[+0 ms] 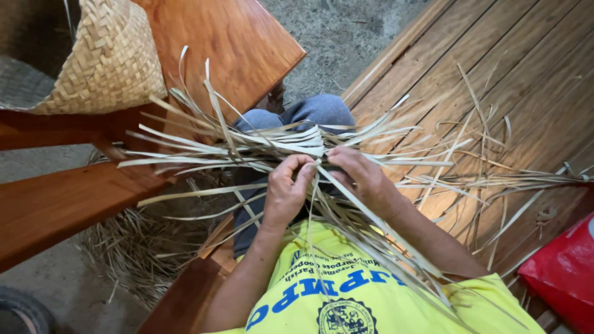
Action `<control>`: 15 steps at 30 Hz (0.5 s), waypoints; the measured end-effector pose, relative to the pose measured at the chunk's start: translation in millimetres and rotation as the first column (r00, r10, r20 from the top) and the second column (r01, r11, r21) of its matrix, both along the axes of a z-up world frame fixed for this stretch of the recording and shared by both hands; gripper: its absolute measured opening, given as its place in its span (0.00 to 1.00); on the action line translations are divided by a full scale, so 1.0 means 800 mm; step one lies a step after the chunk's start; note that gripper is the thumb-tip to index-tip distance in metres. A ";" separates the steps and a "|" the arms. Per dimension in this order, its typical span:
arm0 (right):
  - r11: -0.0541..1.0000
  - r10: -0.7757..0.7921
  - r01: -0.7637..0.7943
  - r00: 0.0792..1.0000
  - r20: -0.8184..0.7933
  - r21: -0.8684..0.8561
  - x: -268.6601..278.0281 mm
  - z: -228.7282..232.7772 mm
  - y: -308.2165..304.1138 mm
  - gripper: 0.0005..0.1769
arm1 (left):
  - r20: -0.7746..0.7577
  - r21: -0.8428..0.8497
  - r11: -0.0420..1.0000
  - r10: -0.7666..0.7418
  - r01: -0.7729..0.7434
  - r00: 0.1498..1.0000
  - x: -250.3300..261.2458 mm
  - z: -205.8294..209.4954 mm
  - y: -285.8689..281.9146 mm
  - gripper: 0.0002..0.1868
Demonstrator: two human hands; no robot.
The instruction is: Weaving a basket by interlacing long strips of material
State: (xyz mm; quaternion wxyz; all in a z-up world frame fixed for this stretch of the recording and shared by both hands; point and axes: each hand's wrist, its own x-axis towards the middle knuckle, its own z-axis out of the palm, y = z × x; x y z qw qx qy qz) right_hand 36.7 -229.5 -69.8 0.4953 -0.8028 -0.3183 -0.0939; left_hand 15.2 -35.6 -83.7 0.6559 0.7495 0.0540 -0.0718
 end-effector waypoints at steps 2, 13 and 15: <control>0.995 -0.044 0.045 0.999 0.012 -0.089 0.004 0.009 0.002 0.15 | -0.037 -0.052 0.998 0.024 -0.026 0.999 0.001 -0.002 0.002 0.05; 0.970 0.118 -0.088 0.986 0.119 -0.228 0.018 0.044 0.004 0.12 | -0.006 0.002 0.997 -0.075 0.075 0.997 0.003 -0.004 0.010 0.05; 0.964 0.137 -0.109 0.985 0.101 -0.244 0.023 0.046 0.004 0.13 | -0.006 -0.006 0.996 -0.093 0.093 0.996 0.002 -0.007 0.009 0.05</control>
